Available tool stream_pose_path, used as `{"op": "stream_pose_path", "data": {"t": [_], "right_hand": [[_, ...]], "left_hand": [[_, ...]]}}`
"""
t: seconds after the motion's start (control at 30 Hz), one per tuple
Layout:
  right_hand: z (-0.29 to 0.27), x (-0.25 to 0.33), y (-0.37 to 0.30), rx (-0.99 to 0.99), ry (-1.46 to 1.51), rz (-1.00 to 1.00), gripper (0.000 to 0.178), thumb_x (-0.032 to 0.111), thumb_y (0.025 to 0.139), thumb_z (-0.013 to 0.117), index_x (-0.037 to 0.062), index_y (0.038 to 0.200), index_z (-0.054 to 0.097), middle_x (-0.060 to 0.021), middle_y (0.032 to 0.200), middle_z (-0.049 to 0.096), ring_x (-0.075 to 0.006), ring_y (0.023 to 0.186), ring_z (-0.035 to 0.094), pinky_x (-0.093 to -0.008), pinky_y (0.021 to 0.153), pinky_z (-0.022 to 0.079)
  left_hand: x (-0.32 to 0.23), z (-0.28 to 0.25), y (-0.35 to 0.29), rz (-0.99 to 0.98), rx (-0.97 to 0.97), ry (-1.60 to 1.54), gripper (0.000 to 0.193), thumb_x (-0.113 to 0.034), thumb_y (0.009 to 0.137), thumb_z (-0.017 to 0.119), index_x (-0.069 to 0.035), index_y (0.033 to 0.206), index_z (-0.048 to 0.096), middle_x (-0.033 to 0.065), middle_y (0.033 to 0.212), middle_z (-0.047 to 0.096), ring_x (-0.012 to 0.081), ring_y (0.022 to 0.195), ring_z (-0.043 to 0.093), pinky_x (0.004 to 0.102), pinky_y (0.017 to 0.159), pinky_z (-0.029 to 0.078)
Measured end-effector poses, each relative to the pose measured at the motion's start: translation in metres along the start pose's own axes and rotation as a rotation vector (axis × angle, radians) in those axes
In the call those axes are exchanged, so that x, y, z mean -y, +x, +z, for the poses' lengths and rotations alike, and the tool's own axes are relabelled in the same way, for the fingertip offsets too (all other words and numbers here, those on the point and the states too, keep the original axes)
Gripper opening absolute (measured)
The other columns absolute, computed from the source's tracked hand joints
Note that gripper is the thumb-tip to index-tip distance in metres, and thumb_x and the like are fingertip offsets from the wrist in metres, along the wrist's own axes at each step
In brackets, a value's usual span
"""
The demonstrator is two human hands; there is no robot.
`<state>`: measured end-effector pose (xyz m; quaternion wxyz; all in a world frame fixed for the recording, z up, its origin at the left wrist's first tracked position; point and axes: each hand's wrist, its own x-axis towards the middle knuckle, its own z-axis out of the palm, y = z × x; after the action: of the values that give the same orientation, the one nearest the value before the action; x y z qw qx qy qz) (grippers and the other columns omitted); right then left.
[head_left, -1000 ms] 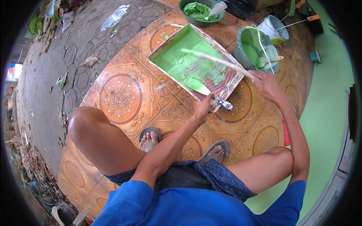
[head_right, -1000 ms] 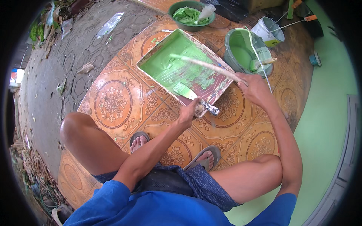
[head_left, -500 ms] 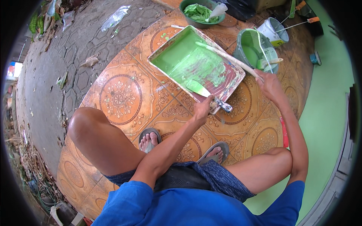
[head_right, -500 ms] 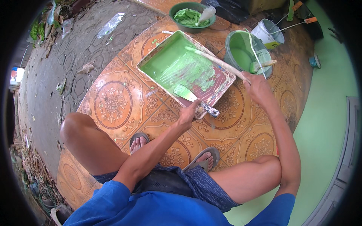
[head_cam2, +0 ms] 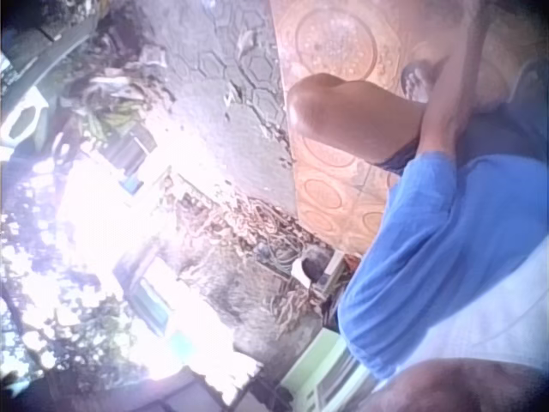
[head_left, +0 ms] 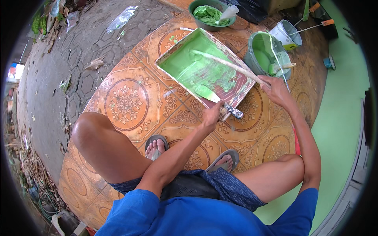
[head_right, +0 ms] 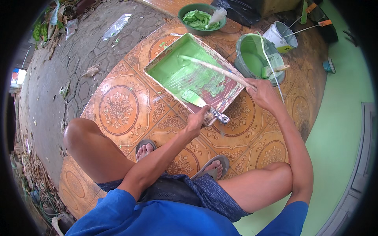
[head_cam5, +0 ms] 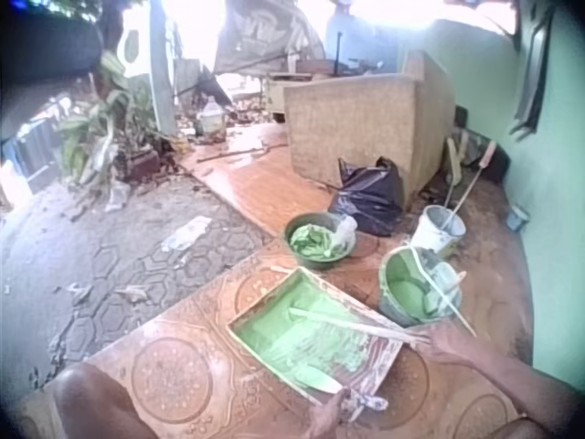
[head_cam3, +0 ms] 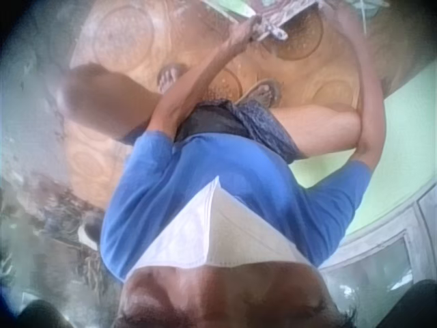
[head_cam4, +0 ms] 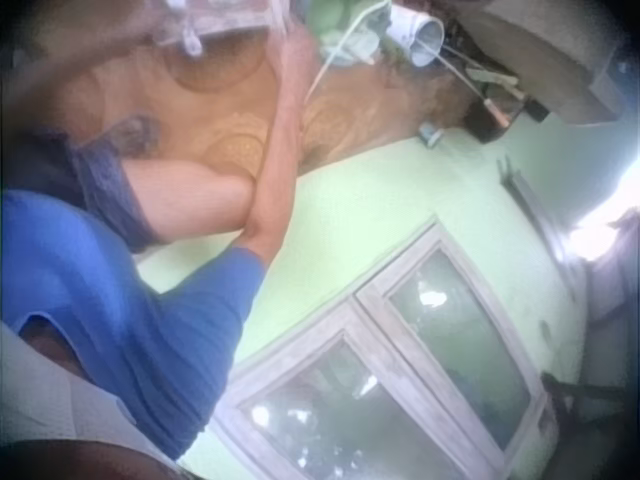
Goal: The person sits on the floor and stirs green paint in a rectangular tray using a wooden stick. They then pour more green paint from a bucket into the tray and continue stirring to mix the contents.
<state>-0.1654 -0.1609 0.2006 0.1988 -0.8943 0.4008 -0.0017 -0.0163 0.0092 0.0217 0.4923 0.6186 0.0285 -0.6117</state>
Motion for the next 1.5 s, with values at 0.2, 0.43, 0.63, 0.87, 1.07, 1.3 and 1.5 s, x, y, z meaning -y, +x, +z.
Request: {"op": "stream_pose_path", "data": {"t": [0.2,0.43,0.63,0.87,1.07,1.3,1.5], "right_hand": [[0.013,0.003,0.007,-0.005,-0.031,0.081,0.035,0.015,0.087,0.059,0.0003,0.118,0.062,-0.027,0.098,0.065,-0.0416,0.087,0.064,-0.0429,0.081,0.05],[0.021,0.009,0.014,0.018,-0.025,0.026,0.036,0.013,0.087,0.06,0.003,0.121,0.061,-0.0272,0.097,0.065,-0.0405,0.086,0.065,-0.0396,0.079,0.05],[0.026,0.028,0.006,0.071,0.023,-0.071,0.037,0.013,0.085,0.061,0.005,0.121,0.061,-0.0274,0.097,0.064,-0.0413,0.084,0.064,-0.0413,0.077,0.051],[0.033,0.041,0.003,0.104,-0.003,-0.229,0.036,0.012,0.085,0.061,0.0059,0.12,0.062,-0.0256,0.09,0.065,-0.0403,0.078,0.063,-0.0423,0.073,0.051],[0.008,0.046,0.003,0.179,-0.14,-0.141,0.034,0.014,0.085,0.059,0.005,0.118,0.063,-0.0252,0.088,0.064,-0.0393,0.077,0.062,-0.0434,0.072,0.051],[-0.016,0.036,-0.01,0.042,-0.136,-0.02,0.033,0.012,0.086,0.059,0.0033,0.118,0.063,-0.0254,0.092,0.065,-0.0405,0.082,0.062,-0.0441,0.078,0.05],[-0.007,0.028,-0.012,0.061,-0.134,-0.05,0.032,0.014,0.088,0.057,0.0044,0.118,0.063,-0.0252,0.087,0.065,-0.0406,0.08,0.063,-0.0457,0.076,0.051]], "left_hand": [[0.002,-0.002,0.005,-0.058,-0.037,0.058,0.048,-0.038,0.08,0.075,0.006,0.096,0.067,0.0114,0.083,0.067,0.0166,0.069,0.065,0.0284,0.061,0.053],[0.013,-0.007,0.017,0.009,0.005,-0.017,0.047,-0.038,0.08,0.075,0.005,0.097,0.067,0.0105,0.082,0.067,0.0156,0.065,0.063,0.0299,0.057,0.052],[0.005,-0.004,0.007,-0.035,-0.013,0.019,0.045,-0.036,0.081,0.073,0.005,0.097,0.066,0.0105,0.083,0.066,0.0159,0.065,0.063,0.0299,0.056,0.051],[0.005,-0.002,0.005,-0.041,-0.02,-0.06,0.053,-0.041,0.077,0.075,0.009,0.09,0.069,0.0137,0.08,0.066,0.0172,0.067,0.06,0.0332,0.057,0.048],[0.008,-0.006,0.01,-0.01,-0.029,-0.014,0.056,-0.043,0.075,0.076,0.009,0.093,0.069,0.0156,0.086,0.067,0.0191,0.07,0.061,0.0339,0.062,0.049],[0.006,-0.004,0.009,-0.033,-0.02,0.022,0.051,-0.04,0.078,0.074,0.006,0.1,0.067,0.0133,0.09,0.067,0.0181,0.071,0.063,0.0317,0.062,0.051],[0.003,-0.005,0.008,-0.046,-0.018,-0.015,0.042,-0.034,0.081,0.074,0.004,0.097,0.067,0.0106,0.085,0.067,0.0161,0.067,0.065,0.0281,0.058,0.053]]}}
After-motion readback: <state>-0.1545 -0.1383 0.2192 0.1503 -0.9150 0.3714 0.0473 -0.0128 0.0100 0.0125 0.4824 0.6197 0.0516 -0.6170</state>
